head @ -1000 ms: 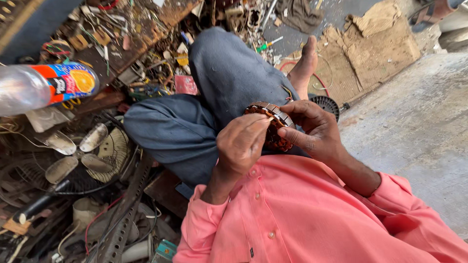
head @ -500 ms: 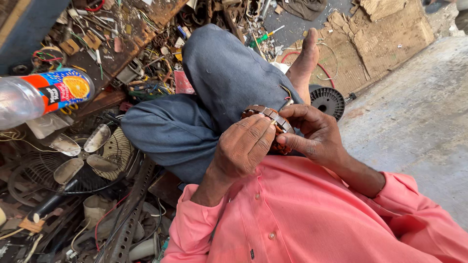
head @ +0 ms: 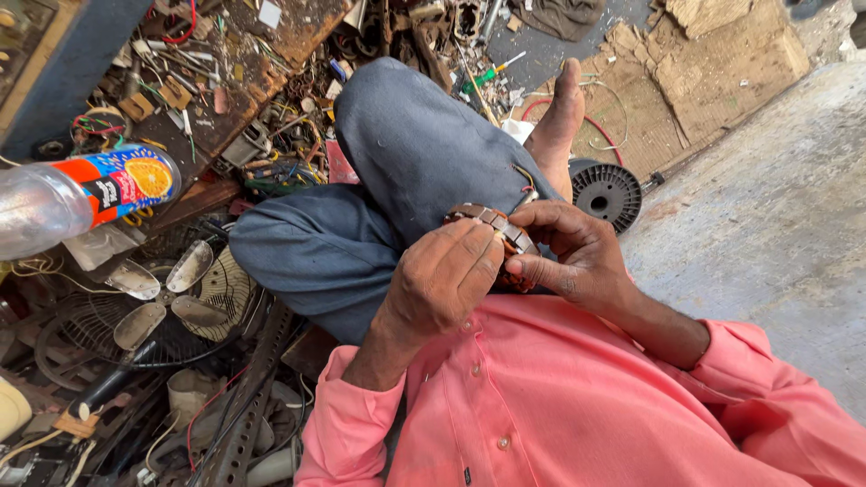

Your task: The person sits on the floor and manipulates a small cylindrical electrical component, likely a motor stator, by hand. They repeatedly adjust and inspect the copper windings and metal segments while holding the object in their lap.

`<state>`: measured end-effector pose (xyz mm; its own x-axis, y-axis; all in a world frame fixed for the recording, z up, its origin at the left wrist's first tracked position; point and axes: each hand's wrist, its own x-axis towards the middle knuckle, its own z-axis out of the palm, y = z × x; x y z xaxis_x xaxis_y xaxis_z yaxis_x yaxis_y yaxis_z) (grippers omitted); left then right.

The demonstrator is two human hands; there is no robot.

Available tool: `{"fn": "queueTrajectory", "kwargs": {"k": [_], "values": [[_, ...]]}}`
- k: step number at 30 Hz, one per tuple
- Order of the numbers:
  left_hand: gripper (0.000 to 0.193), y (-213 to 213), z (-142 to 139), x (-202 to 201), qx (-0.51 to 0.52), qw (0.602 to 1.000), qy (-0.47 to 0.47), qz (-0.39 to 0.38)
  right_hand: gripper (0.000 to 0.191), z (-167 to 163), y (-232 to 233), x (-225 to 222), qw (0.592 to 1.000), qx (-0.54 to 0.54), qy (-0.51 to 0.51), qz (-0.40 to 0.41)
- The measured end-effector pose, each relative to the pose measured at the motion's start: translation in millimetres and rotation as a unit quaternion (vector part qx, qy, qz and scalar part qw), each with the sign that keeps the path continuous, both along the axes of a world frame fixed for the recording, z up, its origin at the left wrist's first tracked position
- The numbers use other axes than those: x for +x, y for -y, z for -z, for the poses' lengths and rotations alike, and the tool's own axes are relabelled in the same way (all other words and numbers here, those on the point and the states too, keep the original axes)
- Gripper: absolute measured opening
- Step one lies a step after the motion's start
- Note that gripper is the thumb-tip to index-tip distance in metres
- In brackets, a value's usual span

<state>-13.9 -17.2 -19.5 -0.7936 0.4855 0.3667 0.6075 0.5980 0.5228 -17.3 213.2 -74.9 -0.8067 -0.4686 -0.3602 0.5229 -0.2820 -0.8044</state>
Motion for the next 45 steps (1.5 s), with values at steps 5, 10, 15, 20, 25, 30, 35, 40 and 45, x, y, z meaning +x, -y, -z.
{"fn": "queueTrajectory", "kwargs": {"k": [5, 10, 15, 20, 25, 30, 35, 40, 45], "values": [[0.025, -1, -1, -3, 0.038, 0.999, 0.011, -0.010, 0.042, 1, 0, -1, 0.999, -0.029, -0.018, 0.001], [0.028, -1, -4, -4, 0.035, 0.999, 0.018, 0.002, 0.044, 4, -1, 1, 0.999, -0.017, -0.041, 0.006], [0.024, 4, -7, -11, 0.071, 0.996, 0.048, 0.009, 0.044, 6, 0, 2, 0.999, -0.031, -0.030, 0.011], [0.024, 3, -11, -13, 0.067, 0.996, 0.063, 0.007, 0.044, 6, -1, 5, 0.999, -0.042, -0.016, 0.008], [0.027, 7, -19, -21, 0.045, 0.995, 0.075, 0.047, 0.042, 5, -1, 3, 0.998, -0.052, -0.018, 0.006], [0.026, 5, -25, -23, 0.010, 0.996, 0.065, 0.057, 0.041, 3, 1, 3, 0.998, -0.052, -0.024, 0.007], [0.024, -2, -15, -15, -0.043, 0.998, 0.018, 0.043, 0.044, 5, 2, 5, 0.999, -0.024, -0.046, 0.008], [0.022, 0, -10, -14, -0.048, 0.998, 0.011, 0.039, 0.046, 7, 4, 2, 0.975, 0.172, -0.134, -0.036], [0.028, 5, -16, -16, -0.019, 0.997, 0.040, 0.056, 0.044, 6, 14, 4, 0.993, 0.070, -0.099, -0.015]]}}
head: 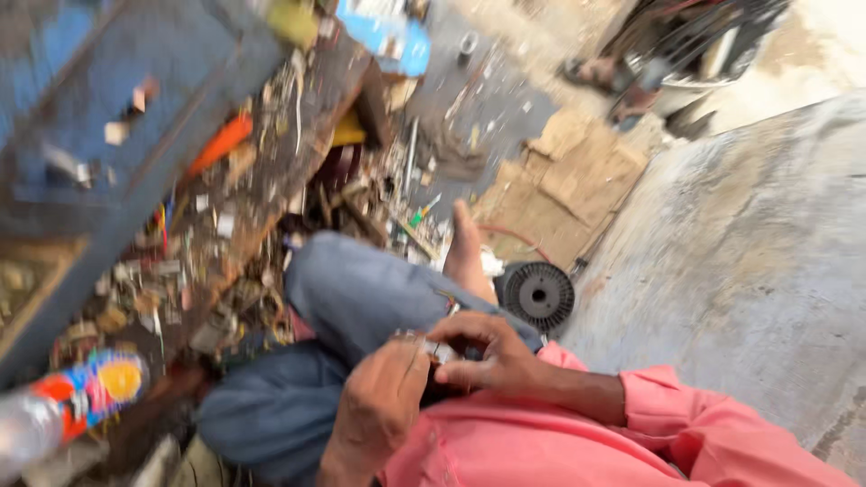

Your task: The person sits on the floor and manipulates a small cylindrical electrical component, likely a motor stator, by hand. They repeatedly adjust and inspect the copper windings and metal segments while holding the object in their lap.

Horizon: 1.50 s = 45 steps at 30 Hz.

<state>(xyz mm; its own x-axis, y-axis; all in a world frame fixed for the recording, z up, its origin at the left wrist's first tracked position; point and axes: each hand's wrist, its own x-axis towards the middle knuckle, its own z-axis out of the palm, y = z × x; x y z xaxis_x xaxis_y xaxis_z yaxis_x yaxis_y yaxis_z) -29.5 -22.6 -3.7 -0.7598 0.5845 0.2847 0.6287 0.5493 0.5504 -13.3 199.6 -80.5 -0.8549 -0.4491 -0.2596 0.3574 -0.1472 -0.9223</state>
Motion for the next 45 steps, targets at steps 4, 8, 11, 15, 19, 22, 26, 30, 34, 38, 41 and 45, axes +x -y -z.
{"fn": "queueTrajectory", "kwargs": {"k": [4, 8, 11, 15, 19, 22, 26, 30, 34, 38, 41, 45], "values": [[0.031, -3, 7, 2, -0.044, 0.998, -0.028, 0.023, 0.045, 5, 6, -2, 0.997, -0.045, 0.060, 0.000], [0.026, -3, 12, -2, -0.023, 1.000, 0.005, 0.003, 0.043, 8, 5, -7, 0.995, -0.075, 0.068, 0.003], [0.025, 1, 9, -8, 0.024, 0.999, 0.025, -0.012, 0.045, 8, 5, -10, 0.988, -0.072, 0.136, -0.001], [0.029, 0, 8, -4, 0.032, 0.999, -0.018, -0.034, 0.044, 7, 9, -13, 0.983, -0.113, 0.148, -0.001], [0.021, -2, 13, 6, 0.167, 0.977, 0.010, -0.134, 0.044, -7, 10, -22, 0.999, -0.012, -0.032, 0.018], [0.011, -6, 14, 16, 0.245, 0.940, 0.013, -0.237, 0.042, -30, 6, -24, 0.921, 0.144, -0.357, 0.057], [0.010, -21, 16, 23, 0.331, 0.906, 0.087, -0.250, 0.024, -50, 11, -35, 0.932, 0.131, -0.336, -0.018], [0.012, -23, 12, 23, 0.366, 0.881, 0.168, -0.250, 0.011, -53, 14, -44, 0.949, 0.069, -0.304, -0.035], [0.016, -26, 1, 24, 0.288, 0.931, 0.027, -0.223, 0.011, -51, 9, -43, 0.949, 0.061, -0.308, -0.001], [0.021, -31, -10, 22, 0.223, 0.944, -0.063, -0.233, 0.011, -53, 9, -40, 0.950, 0.063, -0.306, -0.012], [0.023, -33, -15, 24, 0.188, 0.947, -0.120, -0.232, 0.014, -56, 12, -38, 0.954, 0.052, -0.293, -0.010], [0.025, -34, -15, 30, 0.125, 0.944, -0.187, -0.241, 0.020, -62, 15, -30, 0.973, 0.058, -0.223, -0.012]]}}
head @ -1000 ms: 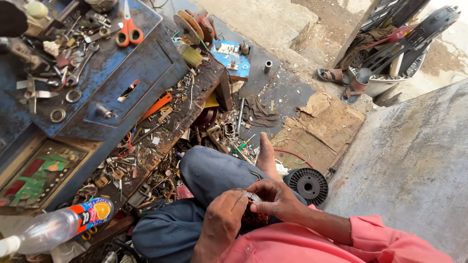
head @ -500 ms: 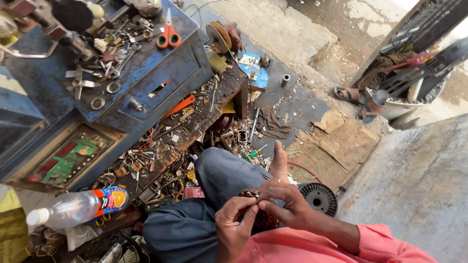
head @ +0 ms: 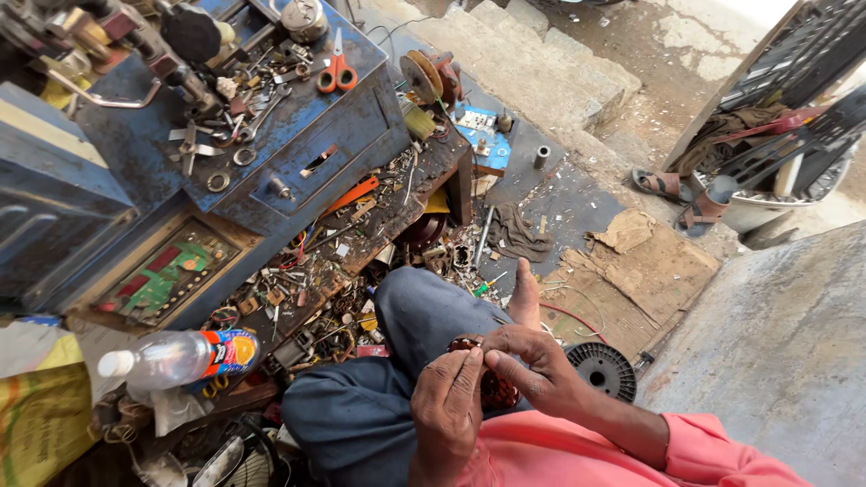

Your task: The person sits on the floor and manipulates a small cylindrical electrical component, likely a motor stator, by hand. They repeatedly adjust and inspect the copper windings and metal segments while holding the object in their lap.

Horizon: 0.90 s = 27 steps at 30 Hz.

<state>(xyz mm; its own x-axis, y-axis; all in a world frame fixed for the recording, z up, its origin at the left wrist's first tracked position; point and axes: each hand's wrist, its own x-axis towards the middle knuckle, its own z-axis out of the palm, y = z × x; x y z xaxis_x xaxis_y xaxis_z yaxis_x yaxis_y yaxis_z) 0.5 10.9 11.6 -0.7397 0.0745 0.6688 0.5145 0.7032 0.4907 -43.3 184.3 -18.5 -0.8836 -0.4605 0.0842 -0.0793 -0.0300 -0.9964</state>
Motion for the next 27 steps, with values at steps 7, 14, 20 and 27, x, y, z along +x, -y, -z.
{"fn": "queueTrajectory", "kwargs": {"k": [7, 14, 20, 27], "values": [[0.023, 3, 15, 6, 0.007, 0.999, -0.028, -0.016, 0.023, -6, 8, 2, 0.997, -0.036, 0.056, -0.038], [0.024, 6, 15, 14, 0.031, 1.000, 0.000, -0.004, 0.018, 0, 4, 7, 0.999, 0.014, -0.036, -0.025], [0.023, 11, 3, 11, 0.047, 0.999, -0.001, 0.017, 0.016, 4, 1, 10, 0.999, -0.012, 0.048, -0.020], [0.025, 13, 14, 8, -0.010, 0.999, -0.016, -0.031, 0.018, 5, 14, 8, 0.997, -0.021, 0.067, -0.037]]}}
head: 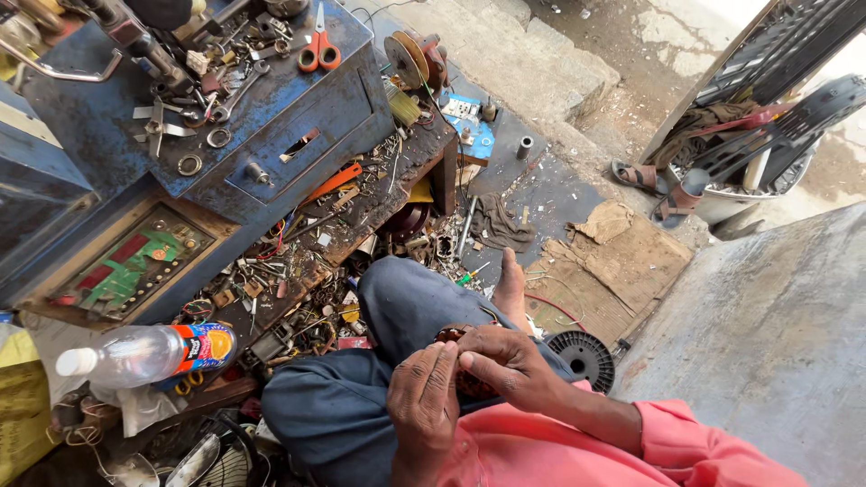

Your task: The person sits on the floor and manipulates a small cylindrical electrical component, likely a motor stator, by hand. They repeatedly adjust and inspect the copper windings and metal segments while holding the object in their lap.

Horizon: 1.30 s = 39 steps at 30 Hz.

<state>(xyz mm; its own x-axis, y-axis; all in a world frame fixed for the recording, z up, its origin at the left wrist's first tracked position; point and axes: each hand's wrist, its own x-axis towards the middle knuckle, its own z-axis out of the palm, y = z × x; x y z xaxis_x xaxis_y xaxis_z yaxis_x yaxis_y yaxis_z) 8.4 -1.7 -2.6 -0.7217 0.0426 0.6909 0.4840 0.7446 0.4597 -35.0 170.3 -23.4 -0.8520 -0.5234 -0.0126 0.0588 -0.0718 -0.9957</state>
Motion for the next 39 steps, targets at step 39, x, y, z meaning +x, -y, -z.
{"fn": "queueTrajectory", "kwargs": {"k": [39], "values": [[0.014, -11, 20, -8, 0.082, 0.993, 0.086, 0.013, 0.017, 13, -22, -19, 0.986, 0.027, -0.163, 0.008]]}}
